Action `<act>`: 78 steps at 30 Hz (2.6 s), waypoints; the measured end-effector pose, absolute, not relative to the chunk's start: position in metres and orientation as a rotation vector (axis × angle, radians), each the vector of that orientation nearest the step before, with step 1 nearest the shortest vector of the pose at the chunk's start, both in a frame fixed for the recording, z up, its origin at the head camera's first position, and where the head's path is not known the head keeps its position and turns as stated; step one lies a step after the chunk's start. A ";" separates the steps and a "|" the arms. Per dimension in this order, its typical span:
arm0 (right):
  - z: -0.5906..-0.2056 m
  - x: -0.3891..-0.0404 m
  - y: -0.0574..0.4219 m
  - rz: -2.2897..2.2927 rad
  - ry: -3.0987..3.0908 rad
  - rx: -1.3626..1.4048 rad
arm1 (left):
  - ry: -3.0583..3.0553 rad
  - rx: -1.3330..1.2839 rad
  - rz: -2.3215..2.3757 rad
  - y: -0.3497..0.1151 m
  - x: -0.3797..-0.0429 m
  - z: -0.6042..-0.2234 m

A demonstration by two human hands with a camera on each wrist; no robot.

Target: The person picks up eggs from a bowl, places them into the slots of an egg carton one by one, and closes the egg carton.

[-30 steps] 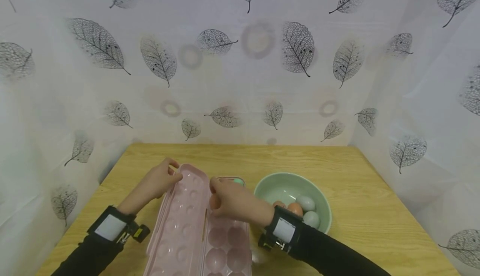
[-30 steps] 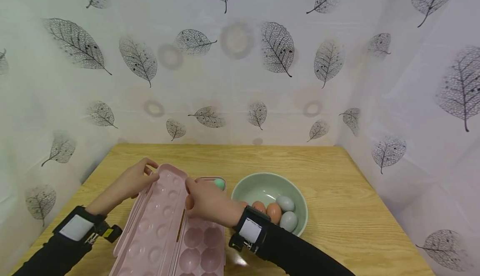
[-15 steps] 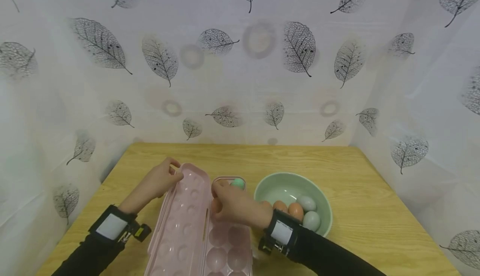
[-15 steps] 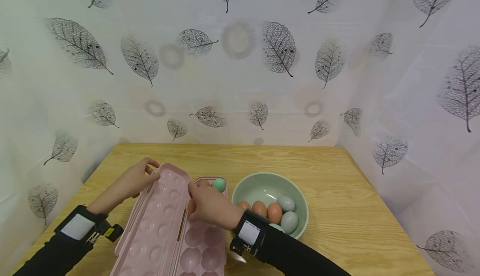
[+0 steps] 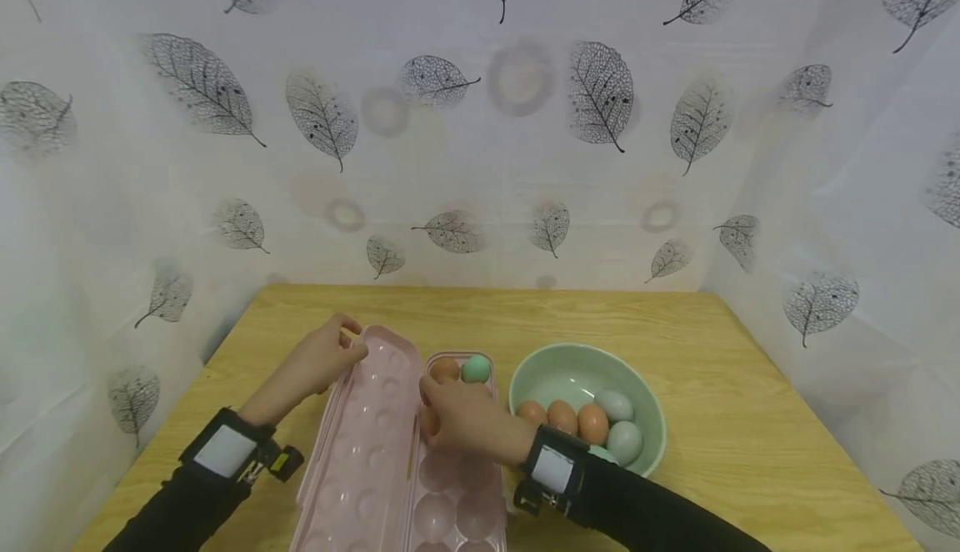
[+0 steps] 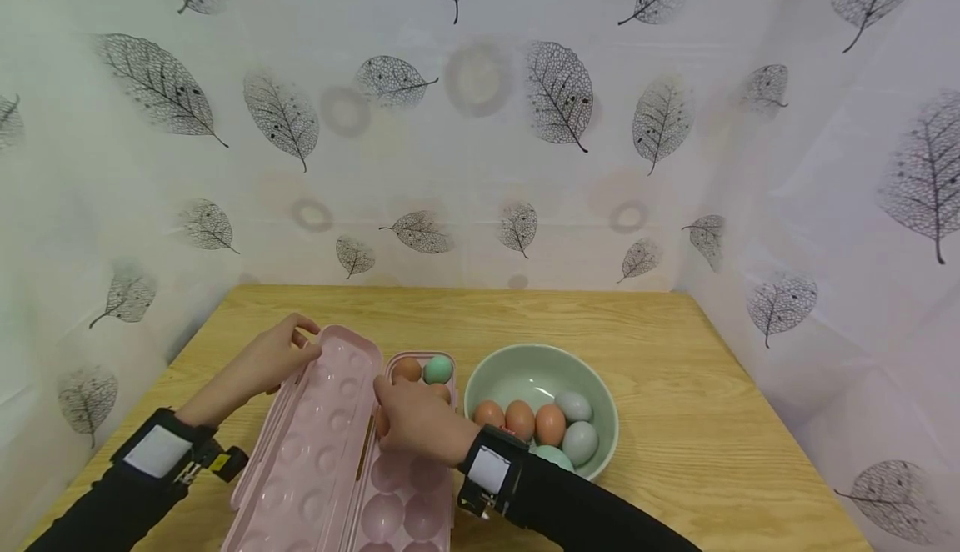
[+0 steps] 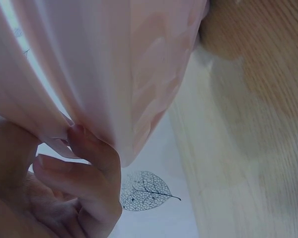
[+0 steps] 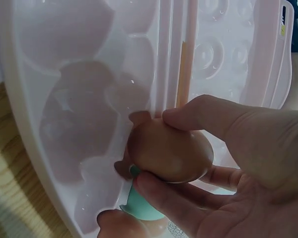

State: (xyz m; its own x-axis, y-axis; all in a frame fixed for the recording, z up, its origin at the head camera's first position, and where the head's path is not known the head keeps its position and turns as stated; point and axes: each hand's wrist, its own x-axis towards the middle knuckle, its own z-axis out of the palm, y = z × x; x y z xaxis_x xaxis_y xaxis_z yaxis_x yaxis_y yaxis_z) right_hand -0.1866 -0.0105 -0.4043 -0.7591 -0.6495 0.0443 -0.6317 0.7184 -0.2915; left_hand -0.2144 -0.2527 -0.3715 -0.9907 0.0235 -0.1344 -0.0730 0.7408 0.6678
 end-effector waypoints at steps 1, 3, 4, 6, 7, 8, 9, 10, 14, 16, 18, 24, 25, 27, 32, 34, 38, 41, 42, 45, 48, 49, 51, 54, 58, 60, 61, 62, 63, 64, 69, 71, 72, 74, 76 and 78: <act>-0.405 -0.186 -0.011 -0.437 2.857 -1.058 | 2.804 -0.041 1.085 -0.252 -0.214 -0.371; -0.406 -0.186 -0.011 -0.426 2.844 -1.044 | 2.804 -0.041 1.087 -0.252 -0.214 -0.371; -0.406 -0.186 -0.011 -0.421 2.835 -1.042 | 2.804 -0.042 1.088 -0.252 -0.214 -0.371; -0.407 -0.186 -0.012 -0.433 2.818 -1.044 | 2.804 -0.041 1.090 -0.251 -0.214 -0.371; -0.407 -0.186 -0.012 -0.439 2.814 -1.050 | 2.804 -0.041 1.089 -0.252 -0.214 -0.371; -0.408 -0.185 -0.011 -0.441 2.814 -1.058 | 2.805 -0.039 1.088 -0.251 -0.214 -0.371; -0.408 -0.185 -0.011 -0.440 2.816 -1.068 | 2.806 -0.038 1.087 -0.251 -0.214 -0.371; -0.407 -0.185 -0.011 -0.449 2.815 -1.072 | 2.807 -0.037 1.086 -0.251 -0.215 -0.371; -0.407 -0.184 -0.009 -0.474 2.801 -1.077 | 2.806 -0.036 1.080 -0.251 -0.214 -0.370; -0.407 -0.183 -0.009 -0.477 2.794 -1.081 | 2.804 -0.042 1.078 -0.251 -0.214 -0.370; -0.408 -0.183 -0.009 -0.478 2.790 -1.082 | 2.801 -0.047 1.076 -0.251 -0.214 -0.370; -0.414 -0.184 -0.010 -0.408 2.805 -1.135 | 2.799 -0.052 1.080 -0.251 -0.213 -0.371; -0.414 -0.184 -0.010 -0.384 2.813 -1.149 | 2.799 -0.051 1.082 -0.251 -0.213 -0.371; -0.415 -0.185 -0.010 -0.370 2.814 -1.163 | 2.799 -0.051 1.087 -0.251 -0.213 -0.371; -0.416 -0.186 -0.009 -0.334 2.832 -1.195 | 2.806 -0.046 1.093 -0.251 -0.214 -0.372; -0.416 -0.185 -0.009 -0.327 2.837 -1.195 | 2.809 -0.043 1.091 -0.251 -0.214 -0.372; -0.416 -0.185 -0.009 -0.326 2.844 -1.178 | 2.808 -0.046 1.082 -0.251 -0.215 -0.371; -0.415 -0.185 -0.009 -0.333 2.838 -1.164 | 2.804 -0.050 1.083 -0.251 -0.214 -0.371; -0.415 -0.185 -0.009 -0.336 2.836 -1.159 | 2.804 -0.049 1.085 -0.251 -0.214 -0.371; -0.415 -0.184 -0.009 -0.338 2.834 -1.158 | 2.802 -0.045 1.090 -0.251 -0.214 -0.370; -0.413 -0.184 -0.009 -0.332 2.832 -1.147 | 2.803 -0.042 1.092 -0.251 -0.213 -0.370; -0.413 -0.184 -0.009 -0.330 2.830 -1.140 | 2.802 -0.042 1.094 -0.251 -0.213 -0.370; -0.411 -0.183 -0.009 -0.325 2.826 -1.130 | 2.801 -0.043 1.098 -0.250 -0.213 -0.370; -0.409 -0.183 -0.008 -0.325 2.823 -1.117 | 2.801 -0.041 1.100 -0.251 -0.213 -0.370; -0.409 -0.184 -0.008 -0.342 2.830 -1.120 | 2.807 -0.038 1.095 -0.251 -0.213 -0.370; -0.409 -0.184 -0.008 -0.350 2.845 -1.133 | 2.807 -0.037 1.094 -0.251 -0.213 -0.370; -0.409 -0.185 -0.008 -0.342 2.857 -1.139 | 2.806 -0.037 1.094 -0.251 -0.213 -0.370; -0.408 -0.185 -0.009 -0.341 2.868 -1.145 | 2.805 -0.038 1.094 -0.251 -0.213 -0.370; -0.408 -0.185 -0.009 -0.339 2.878 -1.152 | 2.804 -0.039 1.096 -0.251 -0.213 -0.370; -0.407 -0.185 -0.009 -0.333 2.890 -1.165 | 2.803 -0.040 1.096 -0.251 -0.213 -0.371; -0.398 -0.187 -0.010 -0.382 2.873 -1.184 | 2.804 -0.038 1.103 -0.252 -0.214 -0.372; -0.394 -0.188 -0.011 -0.403 2.851 -1.178 | 2.807 -0.036 1.104 -0.253 -0.215 -0.373; -0.392 -0.188 -0.011 -0.407 2.845 -1.177 | 2.808 -0.036 1.103 -0.253 -0.215 -0.373; -0.389 -0.187 -0.012 -0.412 2.834 -1.164 | 2.807 -0.039 1.105 -0.253 -0.215 -0.373; -0.387 -0.187 -0.012 -0.408 2.830 -1.152 | 2.806 -0.042 1.103 -0.253 -0.215 -0.373; -0.385 -0.186 -0.012 -0.406 2.832 -1.151 | 2.805 -0.045 1.098 -0.252 -0.215 -0.373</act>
